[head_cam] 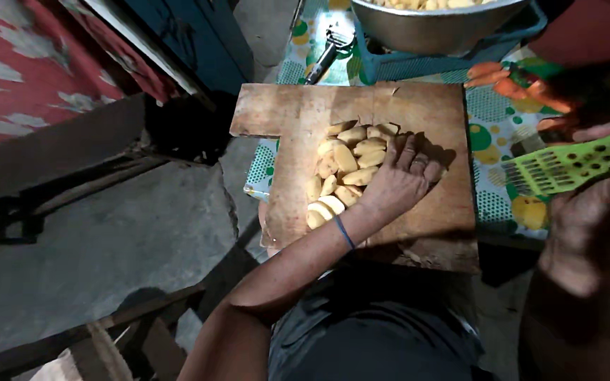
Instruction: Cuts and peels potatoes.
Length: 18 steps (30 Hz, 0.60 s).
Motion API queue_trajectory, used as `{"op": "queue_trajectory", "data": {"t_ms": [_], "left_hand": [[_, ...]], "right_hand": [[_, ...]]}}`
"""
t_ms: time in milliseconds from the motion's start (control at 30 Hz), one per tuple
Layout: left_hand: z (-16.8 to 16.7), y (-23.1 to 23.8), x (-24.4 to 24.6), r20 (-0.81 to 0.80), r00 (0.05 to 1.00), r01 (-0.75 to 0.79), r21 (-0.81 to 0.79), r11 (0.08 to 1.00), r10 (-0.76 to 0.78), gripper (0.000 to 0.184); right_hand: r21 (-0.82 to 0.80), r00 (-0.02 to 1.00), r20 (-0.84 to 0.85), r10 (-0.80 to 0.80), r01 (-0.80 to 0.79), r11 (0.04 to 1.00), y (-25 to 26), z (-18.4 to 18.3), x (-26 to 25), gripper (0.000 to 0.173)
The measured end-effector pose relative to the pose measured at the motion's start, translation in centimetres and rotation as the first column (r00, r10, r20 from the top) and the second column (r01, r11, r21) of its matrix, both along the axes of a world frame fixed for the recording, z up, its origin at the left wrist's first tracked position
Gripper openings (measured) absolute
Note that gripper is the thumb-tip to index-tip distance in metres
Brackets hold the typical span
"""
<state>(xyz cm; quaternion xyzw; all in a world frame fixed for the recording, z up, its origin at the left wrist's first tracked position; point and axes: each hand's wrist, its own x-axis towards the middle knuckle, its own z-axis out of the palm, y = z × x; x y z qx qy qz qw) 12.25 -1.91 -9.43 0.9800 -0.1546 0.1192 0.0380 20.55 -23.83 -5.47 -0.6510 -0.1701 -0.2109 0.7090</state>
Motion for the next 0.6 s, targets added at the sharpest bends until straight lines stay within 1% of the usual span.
{"op": "queue_trajectory", "data": {"t_ms": [100, 267, 333, 367, 400, 433, 467, 533, 600], "left_hand": [[0.3, 1.5, 0.7, 0.015, 1.0, 0.002, 0.016, 1.0, -0.002, 0.03], [-0.1, 3.8, 2.4, 0.041, 0.999, -0.025, 0.024, 0.999, 0.024, 0.031], [0.7, 4.0, 2.5, -0.02, 0.999, -0.049, 0.015, 0.999, 0.049, 0.03], [1.8, 3.8, 2.2, -0.095, 0.994, -0.044, 0.012, 0.999, 0.045, 0.029], [3.1, 3.4, 1.8, -0.173, 0.985, -0.023, -0.011, 1.0, 0.02, 0.027], [3.9, 2.7, 1.2, -0.206, 0.978, 0.011, -0.06, 0.998, -0.023, 0.026], [4.2, 1.9, 0.4, -0.203, 0.976, 0.057, -0.103, 0.993, -0.077, 0.027], [3.1, 0.4, -1.0, -0.17, 0.973, 0.131, -0.165, 0.978, -0.159, 0.028], [1.5, -0.6, -2.3, -0.183, 0.97, 0.102, -0.293, 0.951, -0.16, 0.028]], "right_hand": [[0.127, 1.0, -0.015, 0.023, -0.021, 0.992, 0.7, 0.3, -1.0, 0.019], [0.199, 0.991, -0.028, 0.128, -0.12, 0.973, 2.3, 0.3, -2.0, 0.017], [0.199, 0.984, -0.041, 0.175, -0.163, 0.966, 3.0, 0.0, -2.0, 0.017], [0.208, 0.979, -0.045, 0.197, -0.184, 0.961, 3.1, -0.2, -1.9, 0.018], [0.217, 0.975, -0.038, 0.218, -0.205, 0.955, 3.2, -0.3, -1.8, 0.019], [0.223, 0.97, -0.031, 0.24, -0.228, 0.948, 3.3, -0.3, -1.8, 0.019], [0.234, 0.963, -0.025, 0.27, -0.257, 0.938, 3.4, -0.2, -1.8, 0.018], [0.214, 0.943, -0.015, 0.332, -0.321, 0.922, 3.6, 0.2, -2.0, 0.018], [0.164, 0.929, 0.005, 0.369, -0.365, 0.916, 4.3, 0.6, -2.2, 0.016]]}}
